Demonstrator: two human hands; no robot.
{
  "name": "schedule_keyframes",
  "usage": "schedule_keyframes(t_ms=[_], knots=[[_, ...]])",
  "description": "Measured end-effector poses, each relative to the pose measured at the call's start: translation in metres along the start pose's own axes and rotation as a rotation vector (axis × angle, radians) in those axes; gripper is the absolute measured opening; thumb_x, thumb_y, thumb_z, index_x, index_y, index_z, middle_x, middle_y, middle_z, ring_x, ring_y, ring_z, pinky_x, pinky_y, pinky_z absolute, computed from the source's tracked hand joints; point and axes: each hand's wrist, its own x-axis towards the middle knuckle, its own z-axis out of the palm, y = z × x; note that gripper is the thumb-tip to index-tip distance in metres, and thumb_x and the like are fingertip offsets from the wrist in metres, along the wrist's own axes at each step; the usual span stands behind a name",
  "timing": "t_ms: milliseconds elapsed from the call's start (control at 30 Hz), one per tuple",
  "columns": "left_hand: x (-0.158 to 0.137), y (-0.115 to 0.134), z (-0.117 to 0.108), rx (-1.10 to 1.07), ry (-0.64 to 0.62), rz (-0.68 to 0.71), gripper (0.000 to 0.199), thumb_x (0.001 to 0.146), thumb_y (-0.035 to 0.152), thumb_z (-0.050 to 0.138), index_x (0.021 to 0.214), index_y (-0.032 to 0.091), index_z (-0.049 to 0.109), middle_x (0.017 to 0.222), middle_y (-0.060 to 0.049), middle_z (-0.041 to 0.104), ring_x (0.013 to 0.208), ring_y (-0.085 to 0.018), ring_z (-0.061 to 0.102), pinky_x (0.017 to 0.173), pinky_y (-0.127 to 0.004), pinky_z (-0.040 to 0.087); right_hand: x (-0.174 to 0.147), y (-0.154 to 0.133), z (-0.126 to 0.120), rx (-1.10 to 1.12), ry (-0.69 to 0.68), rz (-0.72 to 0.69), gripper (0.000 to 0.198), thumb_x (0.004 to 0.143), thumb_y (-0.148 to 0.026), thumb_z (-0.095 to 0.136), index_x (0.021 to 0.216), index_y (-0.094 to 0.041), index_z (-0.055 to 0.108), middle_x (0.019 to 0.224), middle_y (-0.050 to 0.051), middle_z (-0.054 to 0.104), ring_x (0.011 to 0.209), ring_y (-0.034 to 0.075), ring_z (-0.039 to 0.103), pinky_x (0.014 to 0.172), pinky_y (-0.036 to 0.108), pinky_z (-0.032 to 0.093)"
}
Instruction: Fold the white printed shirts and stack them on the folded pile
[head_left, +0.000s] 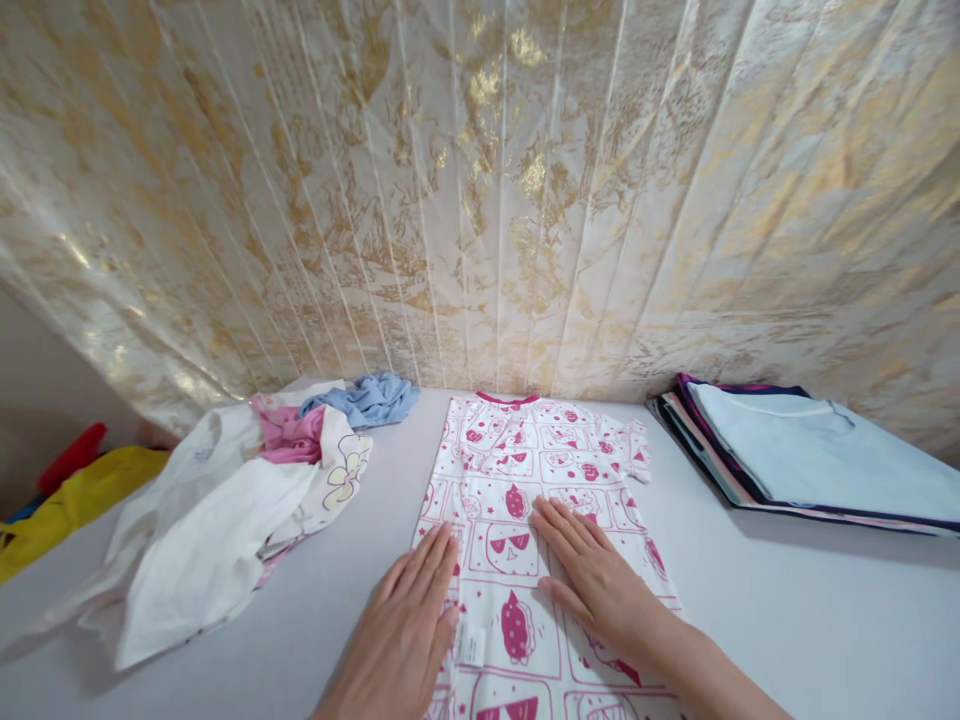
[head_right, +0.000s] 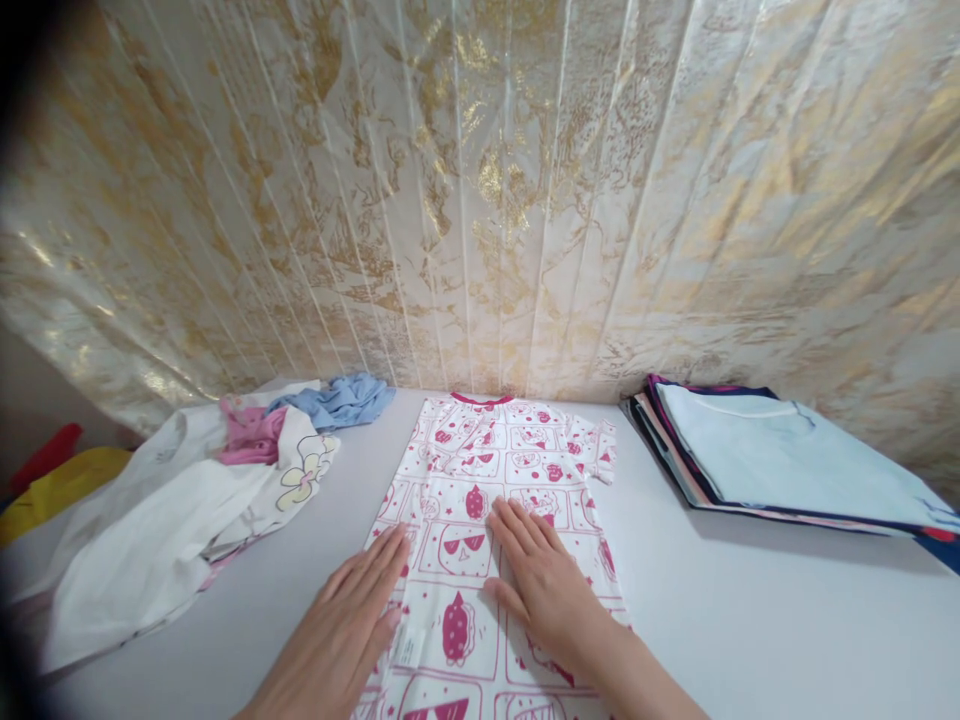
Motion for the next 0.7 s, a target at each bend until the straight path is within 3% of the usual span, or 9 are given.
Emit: schedule_keyframes(t_ms=[367,533,700], knots=[[-0.004,-0.009,0.002,0.119,0.096,0.04,0.069,0.099,0.038,0.038,0.154,0.017,0.002,0.151,-0.008,0.037,0.137,-0.021,0.039,0.107,-0.033,0.033,-0.022,-0.011,-0.001,-0.047,0.001,-0.042,0.068,0.096,-0.051,0.043,0.153,-0.025,0.016,0.157,0.007,0.019,0.144,0.028,0.023,0.115,0.05,0.03],[0.0,-0.012,0.006,0.119,0.125,0.044,0.065,0.099,0.038,0.036,0.155,0.02,0.009,0.151,-0.007,0.037,0.137,-0.024,0.039,0.106,-0.035,0.034,-0.021,-0.015,-0.004,-0.03,-0.044,-0.012,0.069,0.095,-0.05,0.044,0.153,-0.025,0.017,0.158,0.006,0.018,0.145,0.028,0.022,0.116,0.049,0.028],[0.022,-0.017,0.005,0.064,0.094,0.05,0.059,0.1,0.036,0.036,0.153,0.02,0.018,0.155,-0.008,0.029,0.14,-0.024,0.034,0.11,-0.037,0.031,-0.025,0.009,-0.009,0.033,0.008,0.095,0.061,0.095,-0.046,0.044,0.15,-0.024,0.032,0.156,0.007,0.029,0.144,0.027,0.025,0.113,0.047,0.033]])
